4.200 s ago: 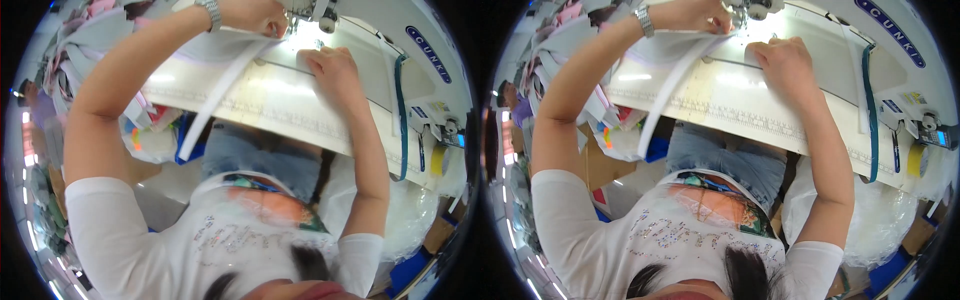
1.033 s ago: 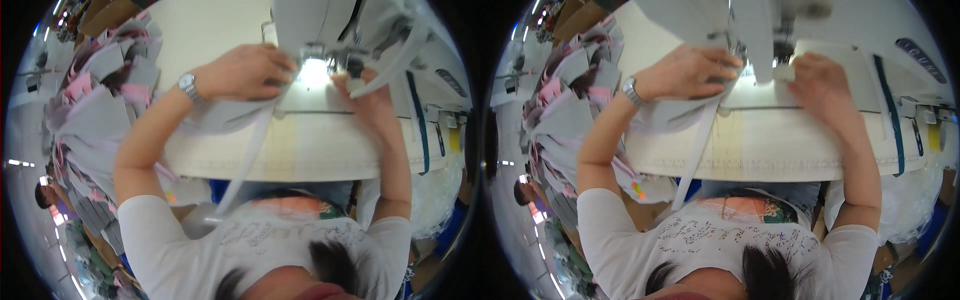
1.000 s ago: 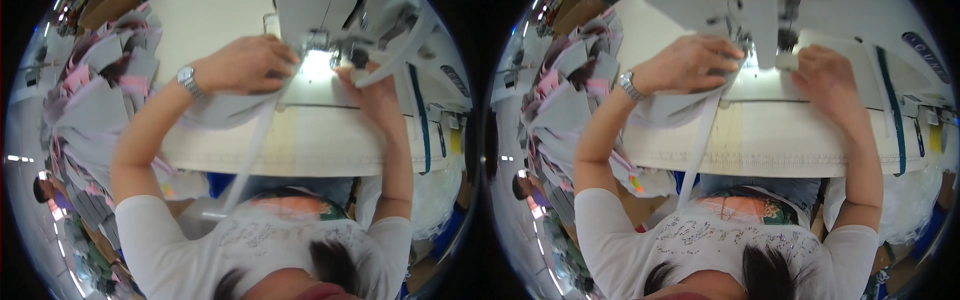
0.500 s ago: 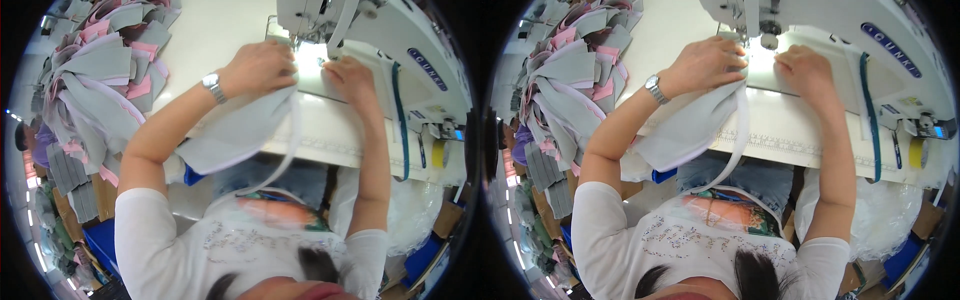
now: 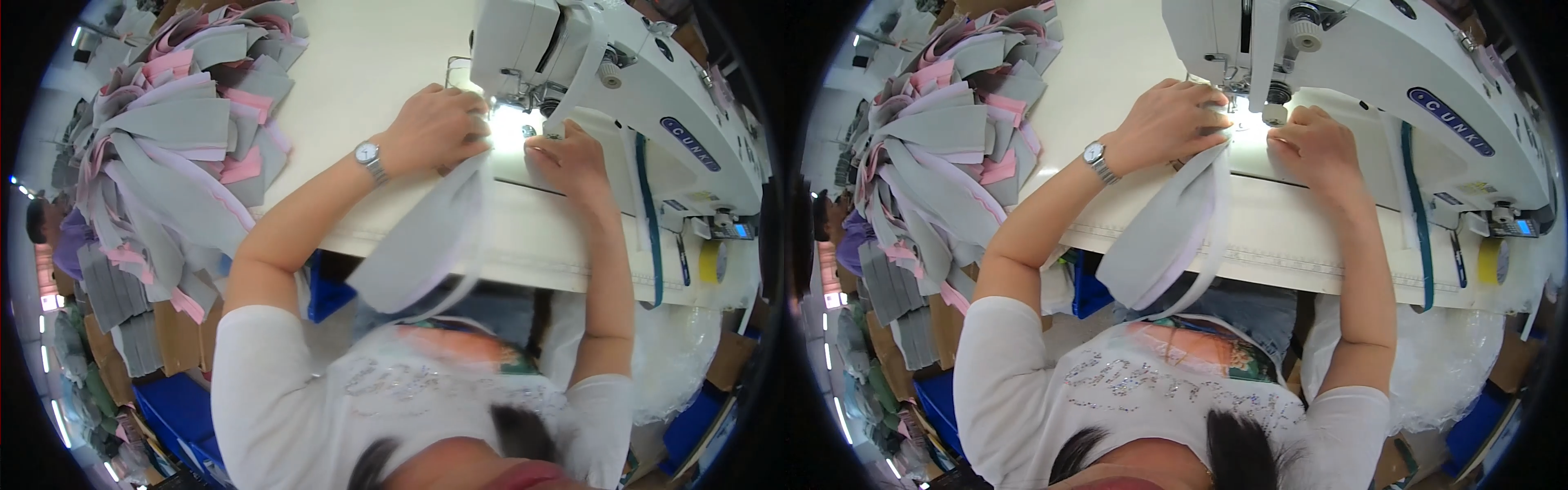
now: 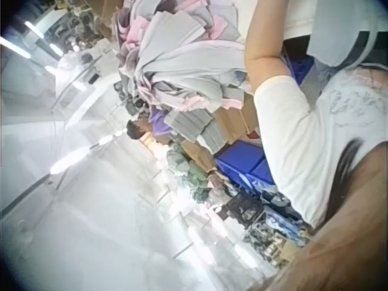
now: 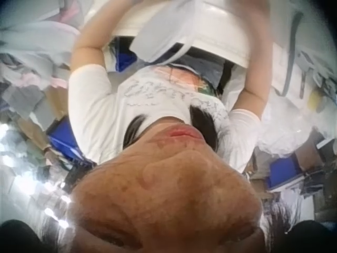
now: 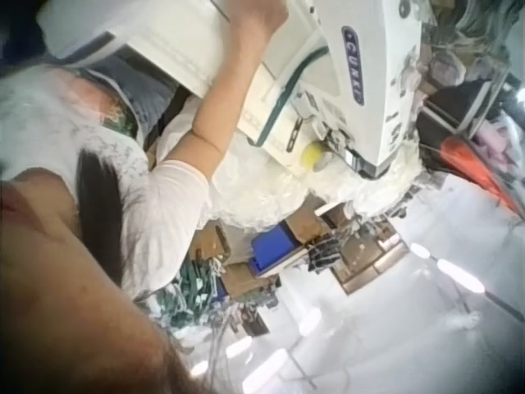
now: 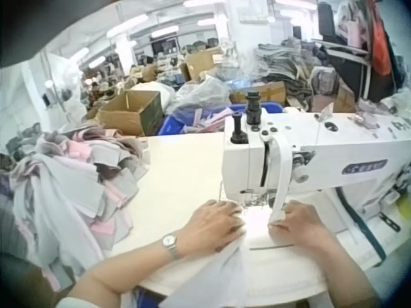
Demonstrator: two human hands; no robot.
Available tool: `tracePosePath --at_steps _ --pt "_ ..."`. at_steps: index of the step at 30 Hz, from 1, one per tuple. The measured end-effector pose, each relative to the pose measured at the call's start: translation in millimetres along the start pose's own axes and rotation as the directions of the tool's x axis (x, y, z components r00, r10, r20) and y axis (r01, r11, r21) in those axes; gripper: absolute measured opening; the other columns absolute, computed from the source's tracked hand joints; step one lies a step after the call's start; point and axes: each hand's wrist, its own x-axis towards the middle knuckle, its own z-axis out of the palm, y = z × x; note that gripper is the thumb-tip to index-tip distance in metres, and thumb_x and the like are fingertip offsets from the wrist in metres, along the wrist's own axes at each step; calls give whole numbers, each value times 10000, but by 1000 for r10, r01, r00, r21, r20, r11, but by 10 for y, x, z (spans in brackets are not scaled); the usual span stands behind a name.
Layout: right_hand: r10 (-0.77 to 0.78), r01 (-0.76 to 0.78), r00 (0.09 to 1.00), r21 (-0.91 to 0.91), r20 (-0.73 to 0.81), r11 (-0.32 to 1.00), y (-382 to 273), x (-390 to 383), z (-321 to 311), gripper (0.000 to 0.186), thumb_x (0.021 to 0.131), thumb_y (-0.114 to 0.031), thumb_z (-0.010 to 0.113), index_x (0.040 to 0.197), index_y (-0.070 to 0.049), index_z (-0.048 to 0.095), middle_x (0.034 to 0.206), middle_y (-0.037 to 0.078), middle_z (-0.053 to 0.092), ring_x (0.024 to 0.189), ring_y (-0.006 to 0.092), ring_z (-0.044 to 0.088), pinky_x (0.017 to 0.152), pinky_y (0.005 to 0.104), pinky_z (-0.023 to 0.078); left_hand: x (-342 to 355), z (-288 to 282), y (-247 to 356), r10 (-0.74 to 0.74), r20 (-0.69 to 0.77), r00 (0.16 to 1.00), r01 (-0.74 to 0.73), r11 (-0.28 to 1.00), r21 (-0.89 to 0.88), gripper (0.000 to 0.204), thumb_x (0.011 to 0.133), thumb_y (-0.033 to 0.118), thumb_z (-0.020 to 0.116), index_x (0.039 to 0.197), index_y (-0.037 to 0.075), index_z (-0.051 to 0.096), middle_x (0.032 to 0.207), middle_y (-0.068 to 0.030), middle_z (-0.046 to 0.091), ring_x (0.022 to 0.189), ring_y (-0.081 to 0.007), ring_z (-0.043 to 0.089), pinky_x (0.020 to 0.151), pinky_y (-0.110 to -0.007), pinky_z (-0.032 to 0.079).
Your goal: Sewing fabric and padding strips together using an industrial sewing machine.
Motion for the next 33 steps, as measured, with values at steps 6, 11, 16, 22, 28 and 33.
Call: tracePosePath --at_steps 6,11,16,22,28,33 --pt "111 -110 993 38 -29 993 -97 -47 98 160 805 -270 685 806 -114 723 749 37 591 772 203 602 667 356 474 -36 126 -51 37 -93 995 -44 996 -77 199 864 325 633 978 195 732 1157 11 643 1056 -182 587 909 -324 446" --pt "307 -345 937 333 164 877 -530 -225 -45 274 852 -291 651 864 -30 733 754 59 654 653 187 624 636 329 485 -190 49 -25 -175 -114 978 97 863 -496 291 938 270 553 1099 54 663 1181 -91 630 1049 -260 600 921 -358 454" --pt "401 -583 810 664 427 469 -901 -330 39 469 841 -346 663 1104 42 662 772 66 667 655 111 647 516 247 498 -864 -242 507 -429 49 902 384 744 -546 428 850 372 637 1075 8 609 1012 -188 654 851 -323 644 782 -396 504" --pt "383 -595 786 761 485 259 -743 -235 238 560 822 -345 707 1243 -9 553 831 48 646 581 67 588 478 191 456 -1382 -251 924 -556 175 813 519 553 -652 395 824 300 706 1070 16 586 871 -94 639 781 -140 615 696 -279 505" --pt "417 -598 797 663 436 451 -896 -245 344 521 825 -368 706 1194 -25 574 800 43 639 579 78 600 463 192 440 -1517 -145 1099 -537 95 838 408 503 -762 321 834 239 670 1027 -4 585 825 -81 630 762 -110 598 681 -266 493" --pt "513 -593 759 751 400 291 -1094 -152 351 439 731 -129 692 1104 13 509 653 122 599 471 200 595 414 337 493 -1477 -71 1371 -501 -199 842 356 795 -491 387 778 235 690 1041 -16 557 893 -183 644 781 -327 637 721 -376 503"
